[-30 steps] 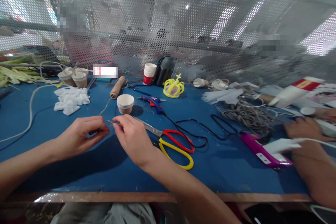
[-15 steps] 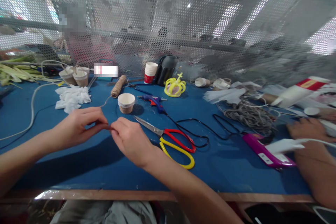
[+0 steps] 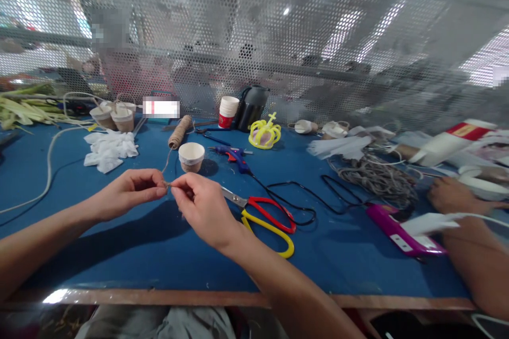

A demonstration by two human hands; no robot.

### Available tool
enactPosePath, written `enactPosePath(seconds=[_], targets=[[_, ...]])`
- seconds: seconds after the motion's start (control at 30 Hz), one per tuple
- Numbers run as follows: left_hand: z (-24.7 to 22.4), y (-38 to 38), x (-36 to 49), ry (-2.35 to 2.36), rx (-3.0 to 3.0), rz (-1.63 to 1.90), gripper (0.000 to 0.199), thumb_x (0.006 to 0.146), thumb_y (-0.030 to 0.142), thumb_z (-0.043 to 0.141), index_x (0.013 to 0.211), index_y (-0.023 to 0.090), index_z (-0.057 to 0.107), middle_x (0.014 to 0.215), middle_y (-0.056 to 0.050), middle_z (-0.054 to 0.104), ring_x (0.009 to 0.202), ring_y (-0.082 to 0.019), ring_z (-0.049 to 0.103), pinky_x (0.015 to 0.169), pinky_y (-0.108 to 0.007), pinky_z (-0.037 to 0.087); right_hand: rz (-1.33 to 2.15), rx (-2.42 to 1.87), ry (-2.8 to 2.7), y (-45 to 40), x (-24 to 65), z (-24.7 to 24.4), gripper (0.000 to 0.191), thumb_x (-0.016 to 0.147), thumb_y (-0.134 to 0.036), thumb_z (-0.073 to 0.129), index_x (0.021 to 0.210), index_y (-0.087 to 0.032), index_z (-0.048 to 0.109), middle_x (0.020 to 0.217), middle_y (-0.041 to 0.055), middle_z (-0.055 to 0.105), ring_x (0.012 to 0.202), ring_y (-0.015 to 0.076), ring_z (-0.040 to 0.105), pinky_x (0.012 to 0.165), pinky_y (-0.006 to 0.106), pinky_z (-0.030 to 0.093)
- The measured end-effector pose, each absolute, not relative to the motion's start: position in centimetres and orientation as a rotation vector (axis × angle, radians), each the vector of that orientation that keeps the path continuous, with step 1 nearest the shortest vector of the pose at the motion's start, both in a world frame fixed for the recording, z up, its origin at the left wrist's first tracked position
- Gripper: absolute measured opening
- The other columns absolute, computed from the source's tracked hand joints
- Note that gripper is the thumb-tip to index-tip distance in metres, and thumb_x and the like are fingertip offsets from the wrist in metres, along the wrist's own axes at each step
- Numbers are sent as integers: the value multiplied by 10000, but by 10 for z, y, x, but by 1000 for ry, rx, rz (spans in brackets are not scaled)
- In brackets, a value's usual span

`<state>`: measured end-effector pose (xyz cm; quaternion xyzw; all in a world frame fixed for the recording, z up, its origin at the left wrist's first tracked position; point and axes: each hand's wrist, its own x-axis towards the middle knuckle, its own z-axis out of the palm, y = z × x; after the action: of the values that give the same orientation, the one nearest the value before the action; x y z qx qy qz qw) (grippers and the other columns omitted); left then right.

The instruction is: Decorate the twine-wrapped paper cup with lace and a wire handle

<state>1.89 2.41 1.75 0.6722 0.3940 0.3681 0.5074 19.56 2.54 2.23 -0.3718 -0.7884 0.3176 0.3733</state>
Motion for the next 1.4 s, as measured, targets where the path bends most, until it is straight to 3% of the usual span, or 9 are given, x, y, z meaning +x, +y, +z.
enactPosePath(seconds=[0.17,0.4,0.8,1.0,1.13,1.4], targets=[[16,14,33,995,1496,1093,196,725,302,568,640,139,499,617,21,492,583,-81,412,522,-205,306,821,-1012,-1915,25,193,20,69,790,-217,513,793,-159,552,603,-15,569,515,95,577,513,207,486],[7,12,48,1020,1141,1258,216,688,327,635,729,157,508,441,104,286,419,-32,211,402,-179,146,719,-1005,-1873,23,186,17,68,795,-202,498,777,-166,553,653,16,613,581,124,610,554,234,493],[8,11,53,1041,1045,1365,221,666,319,653,678,137,529,415,96,336,405,-23,228,402,-187,148,801,-1017,-1771,21,179,12,72,787,-226,499,761,-162,518,688,26,604,558,121,613,530,236,505],[18,20,34,998,1125,1188,209,639,299,676,652,139,542,447,81,381,415,-26,262,411,-202,149,901,-897,-1816,31,192,21,163,765,-255,548,903,-168,543,864,52,614,770,145,603,709,297,515],[25,21,26,857,1112,896,221,597,271,707,601,136,531,442,80,383,410,-25,252,420,-215,117,1164,-701,-1882,39,203,31,222,818,-300,478,975,-180,578,902,46,550,725,116,568,627,271,516],[21,19,28,736,1045,695,208,577,228,714,575,138,527,471,72,392,425,-31,250,434,-229,105,1370,-579,-2084,40,205,34,119,810,-252,517,860,-176,594,816,2,496,650,68,469,581,206,422]])
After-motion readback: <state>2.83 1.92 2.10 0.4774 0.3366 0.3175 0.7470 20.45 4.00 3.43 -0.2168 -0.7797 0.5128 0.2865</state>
